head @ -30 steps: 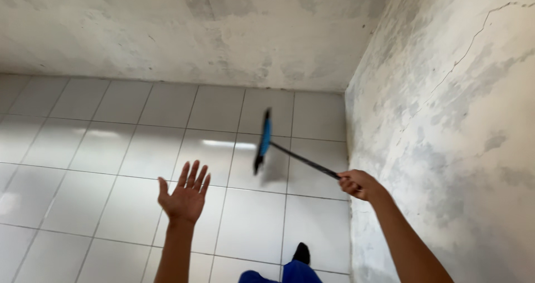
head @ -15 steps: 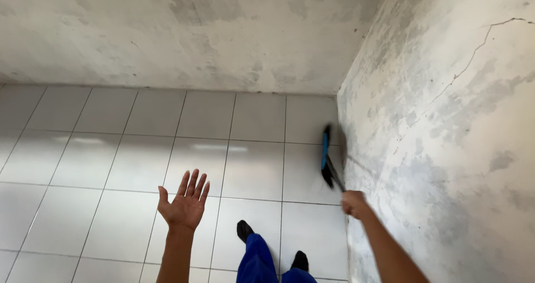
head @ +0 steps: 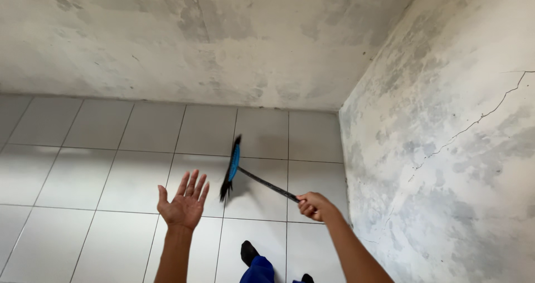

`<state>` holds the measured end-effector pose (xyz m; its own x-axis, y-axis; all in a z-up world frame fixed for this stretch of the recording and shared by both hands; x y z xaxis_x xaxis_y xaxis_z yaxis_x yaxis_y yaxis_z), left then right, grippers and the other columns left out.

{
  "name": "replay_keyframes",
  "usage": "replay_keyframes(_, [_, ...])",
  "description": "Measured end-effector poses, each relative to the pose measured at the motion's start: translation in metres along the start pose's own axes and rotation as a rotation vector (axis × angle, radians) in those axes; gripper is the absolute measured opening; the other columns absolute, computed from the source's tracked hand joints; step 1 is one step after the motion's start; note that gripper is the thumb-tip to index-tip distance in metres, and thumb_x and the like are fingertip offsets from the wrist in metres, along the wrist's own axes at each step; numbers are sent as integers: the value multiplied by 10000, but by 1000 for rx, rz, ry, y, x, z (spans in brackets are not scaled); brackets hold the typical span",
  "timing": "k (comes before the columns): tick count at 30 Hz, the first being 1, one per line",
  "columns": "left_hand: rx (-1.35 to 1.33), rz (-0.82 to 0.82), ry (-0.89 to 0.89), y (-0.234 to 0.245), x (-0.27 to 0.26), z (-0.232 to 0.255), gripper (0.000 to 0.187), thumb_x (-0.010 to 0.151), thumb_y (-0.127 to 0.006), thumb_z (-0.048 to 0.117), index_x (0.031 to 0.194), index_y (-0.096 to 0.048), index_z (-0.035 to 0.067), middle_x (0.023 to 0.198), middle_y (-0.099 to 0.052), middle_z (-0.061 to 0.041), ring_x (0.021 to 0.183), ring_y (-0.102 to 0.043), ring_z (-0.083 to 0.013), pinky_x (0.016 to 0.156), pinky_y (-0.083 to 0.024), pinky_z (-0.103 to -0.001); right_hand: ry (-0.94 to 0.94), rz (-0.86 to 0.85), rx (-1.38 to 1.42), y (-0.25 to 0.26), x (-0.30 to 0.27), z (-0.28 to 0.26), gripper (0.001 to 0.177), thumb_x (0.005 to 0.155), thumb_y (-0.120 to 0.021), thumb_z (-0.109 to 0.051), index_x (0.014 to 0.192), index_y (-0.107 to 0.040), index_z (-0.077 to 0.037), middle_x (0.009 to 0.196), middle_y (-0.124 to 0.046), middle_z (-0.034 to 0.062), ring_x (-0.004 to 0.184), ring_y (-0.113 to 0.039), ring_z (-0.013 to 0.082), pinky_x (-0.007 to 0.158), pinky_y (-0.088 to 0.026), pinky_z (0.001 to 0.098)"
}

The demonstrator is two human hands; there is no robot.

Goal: The person sweeps the floor using a broom, pushing the broom head along the baseboards and through an open area.

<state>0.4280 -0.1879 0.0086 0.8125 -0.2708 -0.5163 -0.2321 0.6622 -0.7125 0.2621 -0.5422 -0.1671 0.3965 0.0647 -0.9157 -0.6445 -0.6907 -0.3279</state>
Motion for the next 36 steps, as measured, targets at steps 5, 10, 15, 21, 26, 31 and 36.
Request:
replay_keyframes(5, [-29, -58, 10, 8, 34, 36, 883, 977, -190, 676, 1578, -287, 36, 1616, -393, -172, 1489, -396, -348, 1215, -362, -465, 106, 104, -14, 53, -17, -29, 178, 1056, -498, -155, 921, -419, -70, 645, -435, 2, 437, -309, 32, 314, -168, 190])
replay_keyframes(10, [-47, -132, 18, 13, 58, 41, 895, 976, -194, 686, 1590, -261, 38, 1634, -370, -155, 1512, -364, -330, 1238, -325, -451, 247, 269, 45, 104, -44, -63, 178, 1027, -485, -92, 863, -451, -29, 603, -385, -1, 431, -292, 59, 332, -171, 214])
replay_keyframes(15, [-46, -182, 33, -13, 71, 37, 880, 965, -205, 674, 1589, -257, 54, 1614, -377, -165, 1499, -356, -334, 1218, -327, -445, 285, 540, 127, 100, -48, -90, 205, 982, -469, -45, 784, -419, -35, 588, -397, 32, 448, -318, 90, 367, -226, 220])
replay_keyframes(21, [9, -105, 26, -48, 77, 34, 887, 966, -198, 672, 1577, -266, 33, 1598, -388, -192, 1490, -370, -348, 1207, -358, -446, 295, 503, -35, 73, 4, -121, 252, 939, -470, 20, 711, -391, -52, 554, -382, 64, 410, -327, 133, 352, -239, 293])
replay_keyframes(26, [28, -105, -7, -83, 99, 31, 893, 965, -204, 676, 1580, -257, 30, 1612, -373, -187, 1491, -368, -342, 1209, -352, -442, 264, 396, -156, 23, 57, -161, 291, 938, -467, 52, 670, -412, -48, 541, -399, 59, 392, -345, 122, 346, -222, 265])
replay_keyframes(31, [0, -146, -8, -125, 132, 10, 906, 965, -217, 684, 1584, -250, 23, 1623, -360, -200, 1496, -362, -354, 1212, -355, -448, 71, 164, 20, 35, 47, -217, 307, 1053, -444, -117, 752, -415, -66, 606, -417, -4, 428, -316, 34, 330, -194, 180])
replay_keyframes(36, [-7, -152, 0, -152, 159, -11, 917, 961, -235, 695, 1584, -248, 21, 1626, -356, -211, 1503, -354, -366, 1218, -352, -460, -37, -9, 173, 71, 46, -271, 308, 1040, -466, -151, 750, -382, -92, 616, -383, -32, 422, -299, 14, 309, -202, 161])
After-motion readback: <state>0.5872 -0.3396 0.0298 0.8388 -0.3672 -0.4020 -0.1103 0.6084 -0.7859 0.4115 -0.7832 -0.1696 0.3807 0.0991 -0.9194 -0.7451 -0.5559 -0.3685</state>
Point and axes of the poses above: each hand's wrist, its own x-axis towards the middle knuckle, its own y-axis out of the back of the hand, z = x × y, the point moved 1 cm from there along x, towards the middle knuckle
